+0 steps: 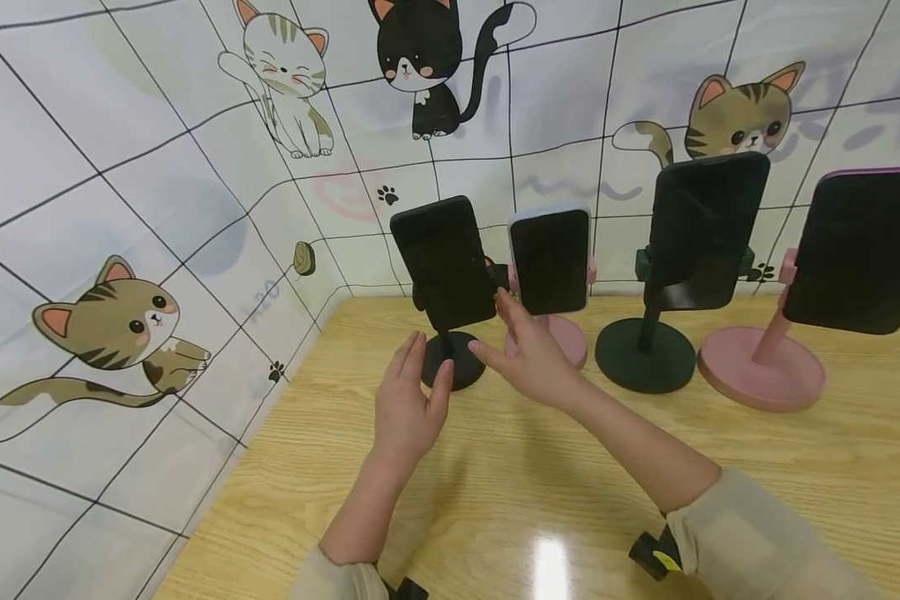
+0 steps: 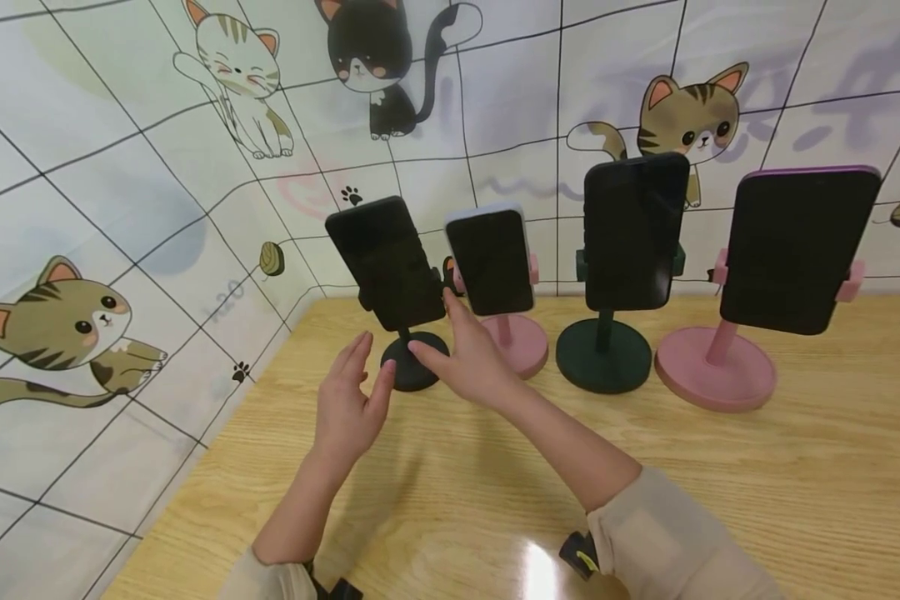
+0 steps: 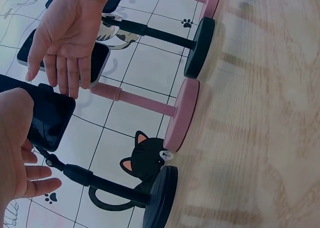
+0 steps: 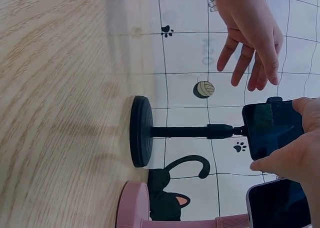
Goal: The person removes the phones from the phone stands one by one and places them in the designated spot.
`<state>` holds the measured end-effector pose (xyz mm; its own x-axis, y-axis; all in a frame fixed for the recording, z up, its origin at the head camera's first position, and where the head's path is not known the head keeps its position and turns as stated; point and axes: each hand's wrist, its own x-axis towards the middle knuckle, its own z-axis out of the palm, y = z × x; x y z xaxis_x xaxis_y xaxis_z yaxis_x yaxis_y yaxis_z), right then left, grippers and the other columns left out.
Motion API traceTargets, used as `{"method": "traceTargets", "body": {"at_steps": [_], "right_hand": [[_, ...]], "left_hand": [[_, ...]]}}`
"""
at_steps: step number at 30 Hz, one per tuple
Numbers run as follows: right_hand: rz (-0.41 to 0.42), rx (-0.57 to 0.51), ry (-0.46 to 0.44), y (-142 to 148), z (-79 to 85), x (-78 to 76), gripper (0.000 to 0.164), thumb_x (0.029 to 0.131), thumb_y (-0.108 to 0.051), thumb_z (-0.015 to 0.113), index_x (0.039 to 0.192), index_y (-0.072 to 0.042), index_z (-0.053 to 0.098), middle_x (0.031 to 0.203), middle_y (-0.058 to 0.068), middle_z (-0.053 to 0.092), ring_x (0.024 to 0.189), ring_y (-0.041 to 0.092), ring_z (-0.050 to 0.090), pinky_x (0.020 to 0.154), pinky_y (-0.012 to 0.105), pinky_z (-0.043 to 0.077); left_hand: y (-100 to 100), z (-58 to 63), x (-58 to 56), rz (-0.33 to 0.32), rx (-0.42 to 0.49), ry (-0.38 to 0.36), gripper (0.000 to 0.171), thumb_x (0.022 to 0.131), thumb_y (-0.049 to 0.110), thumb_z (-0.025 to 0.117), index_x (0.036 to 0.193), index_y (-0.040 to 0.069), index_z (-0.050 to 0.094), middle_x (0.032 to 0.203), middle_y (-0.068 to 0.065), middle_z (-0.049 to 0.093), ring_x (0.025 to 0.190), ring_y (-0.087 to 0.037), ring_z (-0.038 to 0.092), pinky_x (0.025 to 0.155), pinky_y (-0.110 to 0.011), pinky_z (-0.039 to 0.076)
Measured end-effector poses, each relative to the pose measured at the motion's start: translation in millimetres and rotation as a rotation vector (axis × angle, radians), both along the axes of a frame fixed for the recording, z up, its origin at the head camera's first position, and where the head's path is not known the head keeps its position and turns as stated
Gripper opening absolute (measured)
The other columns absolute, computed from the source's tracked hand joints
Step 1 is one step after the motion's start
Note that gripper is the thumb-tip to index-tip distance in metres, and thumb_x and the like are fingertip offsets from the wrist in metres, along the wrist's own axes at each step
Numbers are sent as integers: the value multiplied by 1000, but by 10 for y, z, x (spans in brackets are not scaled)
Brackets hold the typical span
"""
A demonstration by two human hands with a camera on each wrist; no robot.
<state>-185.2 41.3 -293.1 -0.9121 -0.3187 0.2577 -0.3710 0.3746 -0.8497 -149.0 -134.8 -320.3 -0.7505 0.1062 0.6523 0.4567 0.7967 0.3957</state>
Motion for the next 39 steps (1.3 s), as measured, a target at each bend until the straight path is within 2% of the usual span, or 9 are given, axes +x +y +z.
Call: {"method": "traceTargets", "body": {"at_steps": [8,13,19,24,29,33,36,39], "right_hand": [[9,-120,-21,-33,30,-34,77,89,-22,58,143,1,8,148,13,16,134,24,19,105,40,22],[-9,-155,19,-66,39,-38,65,94,-19,48,142,4,10,146,19,17,134,27,21,104,39,24],[-32,-239,76,-137,27,-73,53,96,-10,38,139,9,13,143,25,20,131,33,24,103,41,26],[-45,-260,72,-182,36,-94,53,97,-8,36,140,7,11,143,23,22,131,32,26,103,41,26],[-83,-210,39,-216,59,-98,53,98,-12,34,142,3,8,145,20,20,131,28,24,103,40,26],[-144,-156,31,-258,76,-100,52,98,-14,33,141,4,12,141,22,28,128,29,32,102,42,29],[-175,-156,32,-281,76,-111,51,98,-14,33,141,5,15,136,24,36,124,30,38,100,42,32],[-189,-172,34,-286,65,-135,50,98,-13,34,140,6,17,135,25,37,123,30,39,99,42,33]], "left_hand": [[-35,44,-74,18,17,32,47,90,22,53,122,-11,48,124,-25,50,113,-36,49,91,-45,42],[-48,87,-149,5,42,70,46,90,20,53,122,-12,48,122,-26,50,112,-36,50,88,-44,44],[-36,157,-252,-15,117,98,43,89,16,54,120,-13,48,116,-26,53,104,-35,55,72,-39,52],[-26,207,-357,-7,220,121,37,88,10,54,119,-11,51,109,-23,57,96,-33,58,69,-39,53],[-38,223,-464,-14,303,102,37,89,8,54,121,-9,50,114,-21,56,98,-32,59,70,-38,53],[-58,220,-517,-34,282,75,39,89,8,53,125,-6,49,116,-20,56,103,-31,56,71,-40,52],[-52,224,-550,-53,261,51,38,89,8,51,126,-2,49,114,-17,57,104,-28,55,72,-40,52],[-38,242,-577,-86,288,16,33,90,7,50,122,-2,51,111,-17,58,103,-27,56,73,-39,52]]}}
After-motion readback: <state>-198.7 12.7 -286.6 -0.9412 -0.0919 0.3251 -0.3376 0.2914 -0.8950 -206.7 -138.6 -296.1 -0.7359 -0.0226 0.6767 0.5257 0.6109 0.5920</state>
